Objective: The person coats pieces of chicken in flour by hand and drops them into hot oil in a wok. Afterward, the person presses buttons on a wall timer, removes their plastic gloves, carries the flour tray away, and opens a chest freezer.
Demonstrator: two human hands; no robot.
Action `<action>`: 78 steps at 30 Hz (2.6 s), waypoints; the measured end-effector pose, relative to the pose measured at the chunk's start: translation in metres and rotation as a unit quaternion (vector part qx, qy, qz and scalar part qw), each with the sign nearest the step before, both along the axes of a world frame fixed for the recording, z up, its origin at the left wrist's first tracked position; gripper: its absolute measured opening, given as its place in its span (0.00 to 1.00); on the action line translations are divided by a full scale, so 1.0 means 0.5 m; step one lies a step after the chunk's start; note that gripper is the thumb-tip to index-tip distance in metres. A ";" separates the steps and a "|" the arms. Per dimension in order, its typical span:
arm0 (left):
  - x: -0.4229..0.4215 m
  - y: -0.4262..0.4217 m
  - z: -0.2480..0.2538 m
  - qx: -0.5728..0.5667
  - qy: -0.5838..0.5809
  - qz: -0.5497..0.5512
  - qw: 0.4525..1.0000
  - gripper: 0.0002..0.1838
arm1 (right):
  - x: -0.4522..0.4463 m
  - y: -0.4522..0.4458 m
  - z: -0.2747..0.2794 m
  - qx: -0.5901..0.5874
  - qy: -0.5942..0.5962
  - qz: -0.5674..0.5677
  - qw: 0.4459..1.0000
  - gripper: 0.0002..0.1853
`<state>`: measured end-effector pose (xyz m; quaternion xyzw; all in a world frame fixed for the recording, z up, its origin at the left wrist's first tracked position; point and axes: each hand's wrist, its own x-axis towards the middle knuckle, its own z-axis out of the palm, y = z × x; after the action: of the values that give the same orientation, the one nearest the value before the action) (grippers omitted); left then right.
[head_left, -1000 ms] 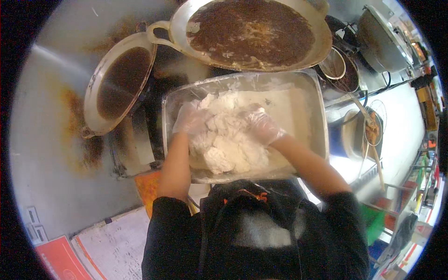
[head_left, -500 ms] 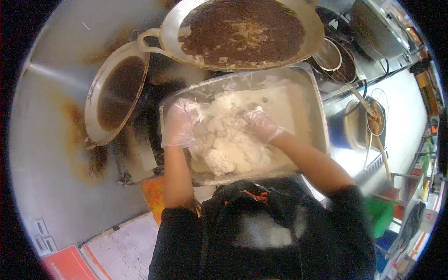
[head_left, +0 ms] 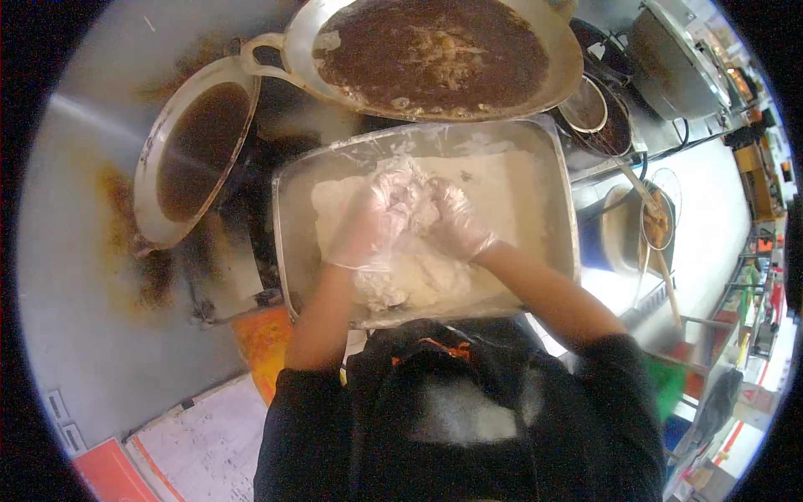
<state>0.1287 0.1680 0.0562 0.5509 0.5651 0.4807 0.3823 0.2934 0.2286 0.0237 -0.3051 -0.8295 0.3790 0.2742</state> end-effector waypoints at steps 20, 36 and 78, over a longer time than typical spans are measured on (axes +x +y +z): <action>-0.033 -0.052 0.035 -0.099 0.008 -0.133 0.986 0.15 | -0.063 0.018 0.001 0.021 -0.316 -0.012 0.949 0.23; -0.168 -0.100 -0.024 0.035 -0.298 0.198 0.933 0.14 | -0.068 0.031 0.022 0.121 -0.367 0.130 0.913 0.23; -0.223 -0.092 -0.115 0.021 -0.029 0.211 0.977 0.12 | 0.010 -0.032 0.309 -0.127 -0.195 -0.048 0.971 0.24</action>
<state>0.0172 0.1219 -0.0012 0.4130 0.6470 0.5783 0.2765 0.2986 0.2127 0.1784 -0.4444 -0.7965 0.4012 0.0843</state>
